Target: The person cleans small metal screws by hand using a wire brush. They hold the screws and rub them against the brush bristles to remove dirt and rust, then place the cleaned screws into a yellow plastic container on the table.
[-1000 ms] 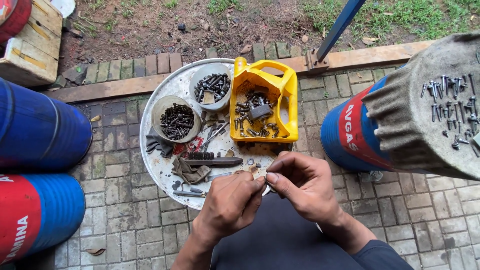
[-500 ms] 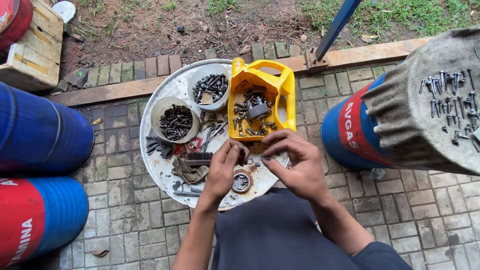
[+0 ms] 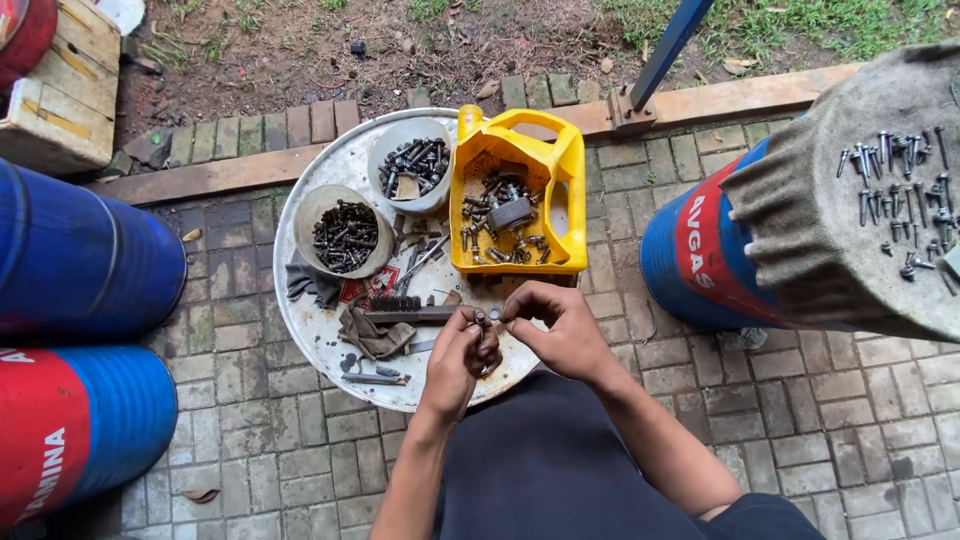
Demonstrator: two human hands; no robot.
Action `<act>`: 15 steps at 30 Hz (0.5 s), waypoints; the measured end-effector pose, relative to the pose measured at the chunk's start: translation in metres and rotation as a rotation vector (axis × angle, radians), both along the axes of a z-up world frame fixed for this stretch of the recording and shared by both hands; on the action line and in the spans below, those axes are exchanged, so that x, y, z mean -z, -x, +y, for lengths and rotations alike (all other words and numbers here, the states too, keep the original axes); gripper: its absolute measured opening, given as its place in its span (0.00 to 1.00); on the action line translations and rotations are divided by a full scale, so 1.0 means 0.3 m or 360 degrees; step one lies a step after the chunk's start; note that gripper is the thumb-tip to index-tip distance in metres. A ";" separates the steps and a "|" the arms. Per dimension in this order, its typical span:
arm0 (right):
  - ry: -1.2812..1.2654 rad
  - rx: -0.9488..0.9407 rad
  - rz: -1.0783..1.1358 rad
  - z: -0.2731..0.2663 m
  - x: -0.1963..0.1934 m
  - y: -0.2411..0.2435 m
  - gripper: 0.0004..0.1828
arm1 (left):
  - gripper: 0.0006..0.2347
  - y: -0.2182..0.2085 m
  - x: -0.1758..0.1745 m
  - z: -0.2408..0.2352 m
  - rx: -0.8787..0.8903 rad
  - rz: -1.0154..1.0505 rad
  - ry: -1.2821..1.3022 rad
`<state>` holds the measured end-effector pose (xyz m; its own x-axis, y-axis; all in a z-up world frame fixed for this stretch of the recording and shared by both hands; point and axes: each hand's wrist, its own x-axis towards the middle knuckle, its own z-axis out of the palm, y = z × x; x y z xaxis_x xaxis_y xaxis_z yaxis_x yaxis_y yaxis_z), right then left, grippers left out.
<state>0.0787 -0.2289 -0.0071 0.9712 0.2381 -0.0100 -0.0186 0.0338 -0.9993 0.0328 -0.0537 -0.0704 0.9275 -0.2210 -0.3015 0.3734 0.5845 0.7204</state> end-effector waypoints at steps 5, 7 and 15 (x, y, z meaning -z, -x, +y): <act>-0.0215 -0.0030 -0.0128 0.039 -0.102 0.030 0.06 | 0.06 0.017 -0.114 0.005 -0.0045 -0.0187 -0.0050; -0.0264 -0.0007 -0.0136 0.060 -0.125 0.058 0.06 | 0.07 0.025 -0.146 0.031 -0.0036 -0.0212 -0.0013; 0.0168 0.0209 -0.0373 0.177 -0.233 0.113 0.05 | 0.06 0.038 -0.312 0.145 0.0090 -0.0517 -0.0702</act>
<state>0.0447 -0.1758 0.0626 0.9724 0.1198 0.2000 0.2107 -0.0841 -0.9739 0.0212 -0.0103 0.0230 0.9786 -0.1908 -0.0773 0.1134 0.1865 0.9759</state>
